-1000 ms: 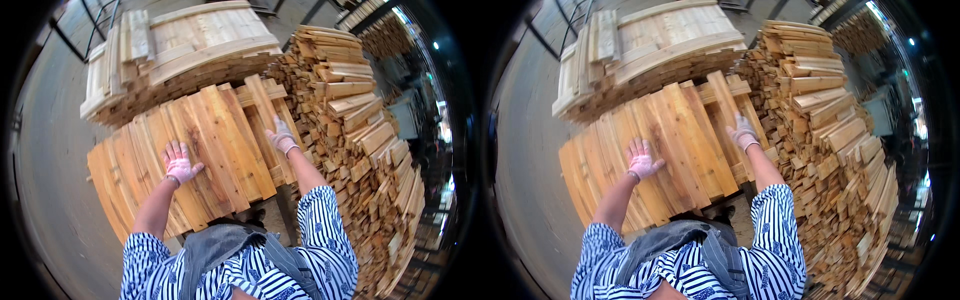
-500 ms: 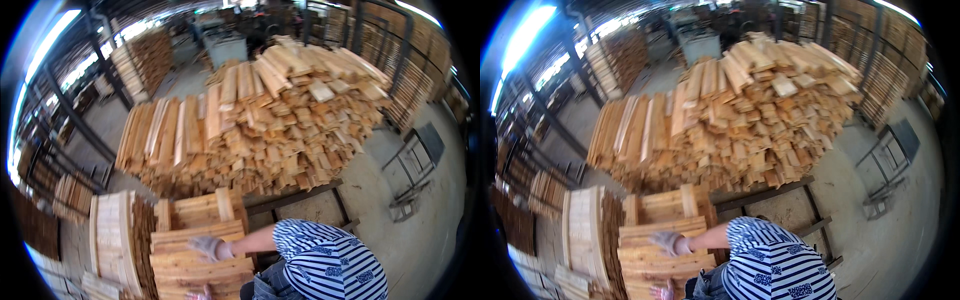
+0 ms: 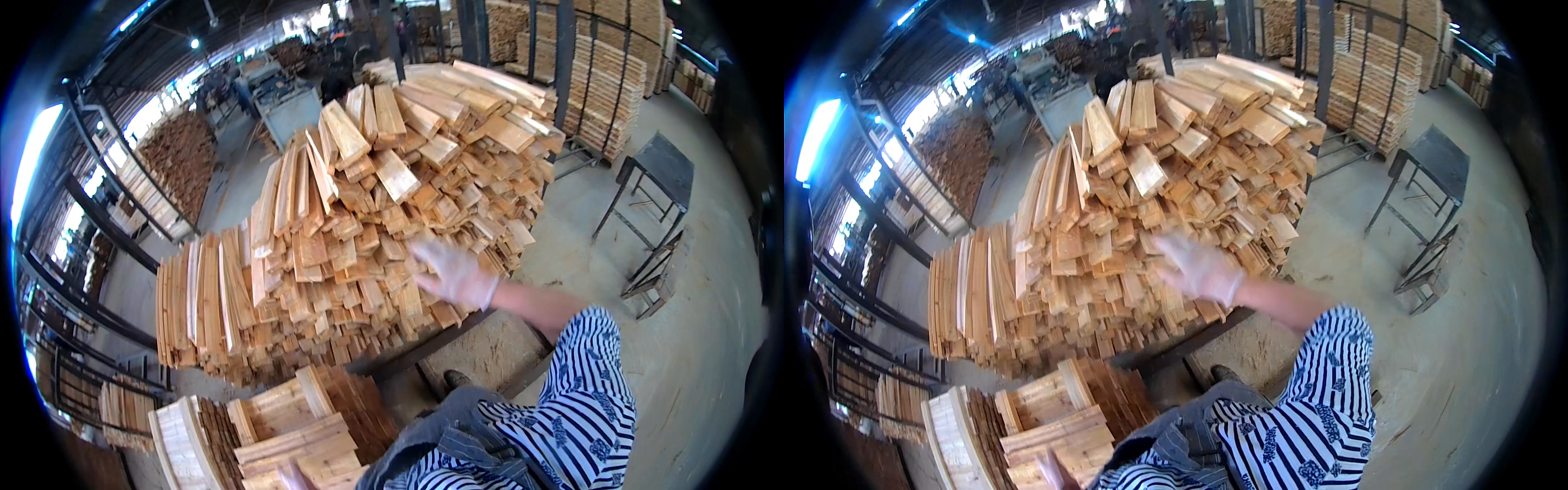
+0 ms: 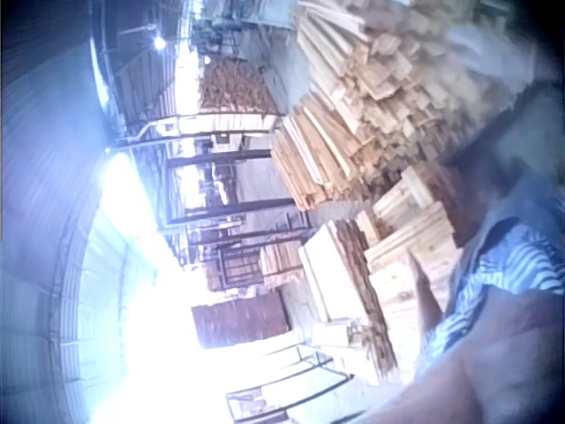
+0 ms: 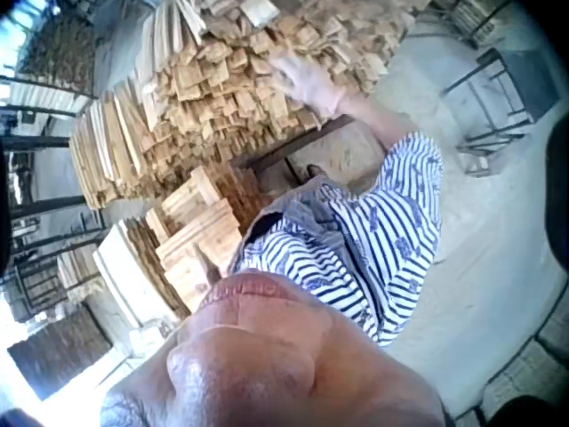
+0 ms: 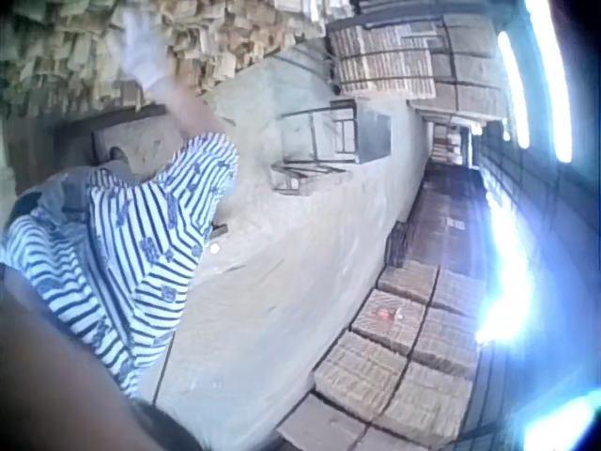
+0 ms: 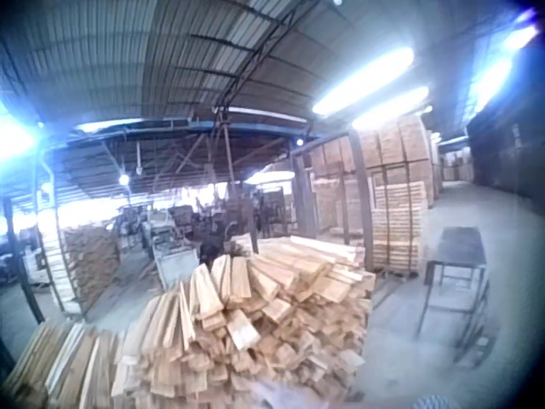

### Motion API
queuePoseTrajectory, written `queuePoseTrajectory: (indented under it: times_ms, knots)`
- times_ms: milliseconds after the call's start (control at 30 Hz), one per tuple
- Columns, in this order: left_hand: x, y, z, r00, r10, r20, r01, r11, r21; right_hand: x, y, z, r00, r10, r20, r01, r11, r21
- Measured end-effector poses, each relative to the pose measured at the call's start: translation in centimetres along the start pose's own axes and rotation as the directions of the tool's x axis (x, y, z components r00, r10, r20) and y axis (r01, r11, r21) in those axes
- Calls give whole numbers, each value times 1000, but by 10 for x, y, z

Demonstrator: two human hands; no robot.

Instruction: The person repeatedly picks up wooden planks from a large pile and stacks them onto a pallet. They handle the planks by hand, arranging them in layers to build a neat stack. The task involves continuous lifting and placing of the wood pieces.

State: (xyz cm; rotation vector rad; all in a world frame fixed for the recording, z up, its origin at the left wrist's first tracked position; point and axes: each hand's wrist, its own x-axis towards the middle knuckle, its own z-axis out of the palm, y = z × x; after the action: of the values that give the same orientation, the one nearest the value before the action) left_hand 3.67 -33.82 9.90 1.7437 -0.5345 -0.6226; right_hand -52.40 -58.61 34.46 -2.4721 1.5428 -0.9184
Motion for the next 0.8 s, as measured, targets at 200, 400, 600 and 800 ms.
queuePoseTrajectory:
  times_ms: [200, 400, 600, 800]
  knots:
    - [-53, 263, 291, 495, 619, 610, -852, 483, 203, 172, 67, -93, 944, -260, -203, 75, 768, -636]
    - [-69, 417, 472, 336, 701, 629, -928, 134, 346, 250, 109, -93, 968, -90, 233, 229, 694, -683]
    - [-71, 487, 557, 462, 478, 747, -873, 98, 478, 261, 121, -84, 921, -221, 321, 376, 723, -580]
    - [-64, 493, 555, 301, 492, 817, -901, -134, 412, 263, 139, -98, 875, -345, 341, 484, 654, -582]
